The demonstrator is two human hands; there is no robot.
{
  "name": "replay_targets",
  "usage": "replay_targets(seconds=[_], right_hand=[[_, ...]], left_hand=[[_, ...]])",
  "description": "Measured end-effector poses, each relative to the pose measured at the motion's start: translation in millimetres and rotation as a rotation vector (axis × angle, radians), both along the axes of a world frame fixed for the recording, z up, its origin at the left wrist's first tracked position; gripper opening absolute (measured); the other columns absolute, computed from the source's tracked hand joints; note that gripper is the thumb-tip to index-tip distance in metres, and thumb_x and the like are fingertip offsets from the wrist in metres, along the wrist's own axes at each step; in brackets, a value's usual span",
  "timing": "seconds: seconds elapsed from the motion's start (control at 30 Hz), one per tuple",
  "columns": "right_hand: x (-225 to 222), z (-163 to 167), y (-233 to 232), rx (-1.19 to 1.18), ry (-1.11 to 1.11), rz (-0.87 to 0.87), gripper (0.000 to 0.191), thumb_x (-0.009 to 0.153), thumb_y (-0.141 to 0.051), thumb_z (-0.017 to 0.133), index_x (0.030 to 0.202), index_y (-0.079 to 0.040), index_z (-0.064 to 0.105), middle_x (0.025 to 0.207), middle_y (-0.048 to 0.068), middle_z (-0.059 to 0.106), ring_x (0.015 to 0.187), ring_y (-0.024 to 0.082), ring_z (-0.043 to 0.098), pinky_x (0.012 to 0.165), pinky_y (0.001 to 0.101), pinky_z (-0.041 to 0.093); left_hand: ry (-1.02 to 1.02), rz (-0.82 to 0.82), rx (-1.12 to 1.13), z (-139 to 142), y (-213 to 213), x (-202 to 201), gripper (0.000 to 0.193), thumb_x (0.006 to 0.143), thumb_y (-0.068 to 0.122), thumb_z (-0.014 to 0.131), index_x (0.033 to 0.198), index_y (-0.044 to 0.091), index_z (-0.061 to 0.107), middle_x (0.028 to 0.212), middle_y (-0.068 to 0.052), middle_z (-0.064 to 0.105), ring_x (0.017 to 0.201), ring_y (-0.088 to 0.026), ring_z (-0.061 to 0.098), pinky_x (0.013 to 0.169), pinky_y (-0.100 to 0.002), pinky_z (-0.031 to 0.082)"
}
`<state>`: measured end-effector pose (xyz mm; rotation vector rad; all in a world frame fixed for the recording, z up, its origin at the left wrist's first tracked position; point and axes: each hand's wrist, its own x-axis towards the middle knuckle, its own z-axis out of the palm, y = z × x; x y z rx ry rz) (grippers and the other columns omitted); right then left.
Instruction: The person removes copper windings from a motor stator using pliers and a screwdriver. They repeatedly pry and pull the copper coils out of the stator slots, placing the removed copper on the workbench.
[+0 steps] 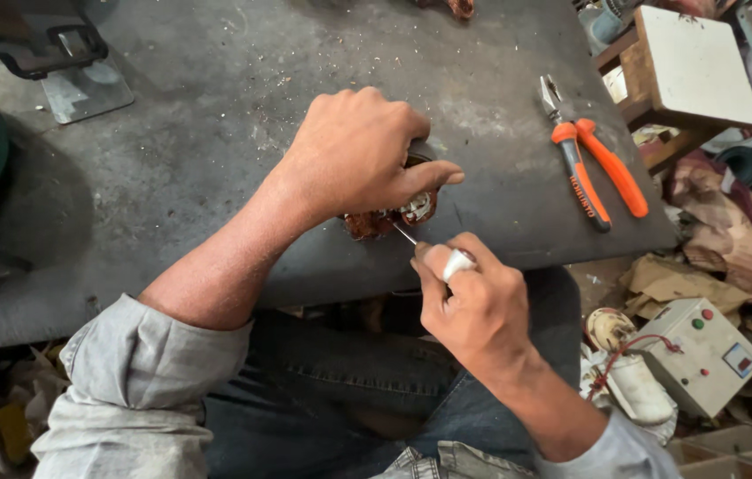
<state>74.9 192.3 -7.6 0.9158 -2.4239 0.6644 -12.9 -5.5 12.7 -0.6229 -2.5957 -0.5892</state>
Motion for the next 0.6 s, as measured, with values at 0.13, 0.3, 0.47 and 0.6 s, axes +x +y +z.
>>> replay_targets(seconds=[0.13,0.3,0.47,0.6], right_hand=[[-6.4,-24.6,4.5,-0.127,0.056,0.056,0.014,0.090,-0.001,0.078,0.101,-0.006,0.071,0.089,0.010,0.065,0.070,0.027,0.068,0.060,0.0358,0.053],[-11.8,-42.4,2.2,-0.131,0.188,0.060,0.016,0.091,0.001,0.079,0.104,-0.005,0.071,0.087,0.008,0.061,0.067,0.026,0.066,0.058,0.0366,0.052],[-9.8,-43.0,-1.4,-0.105,0.211,0.011,0.018,0.089,0.000,0.080,0.103,-0.004,0.071,0.086,0.010,0.062,0.065,0.026,0.065,0.056,0.0371,0.051],[-5.3,-40.5,-2.4,-0.245,0.032,-0.016,0.016,0.093,-0.003,0.078,0.104,-0.007,0.068,0.095,0.009,0.066,0.076,0.027,0.071,0.065,0.0340,0.056]], left_hand=[[0.077,-0.022,0.077,-4.8,-5.3,-5.8,0.058,0.083,0.065,0.075,0.079,0.008,0.080,0.057,-0.013,0.068,0.058,-0.035,0.069,0.053,-0.045,0.054],[-0.039,0.003,0.154,-0.9,-15.3,-13.0,0.061,0.086,0.066,0.073,0.086,0.006,0.081,0.058,-0.015,0.067,0.057,-0.035,0.068,0.055,-0.045,0.054],[-0.342,0.113,0.107,5.4,-13.4,-15.3,0.064,0.087,0.069,0.068,0.082,0.005,0.078,0.056,-0.016,0.065,0.055,-0.033,0.070,0.056,-0.046,0.054],[-0.083,0.014,0.135,3.3,-11.7,-9.0,0.061,0.088,0.066,0.071,0.085,0.006,0.080,0.060,-0.015,0.068,0.058,-0.035,0.069,0.055,-0.045,0.055]])
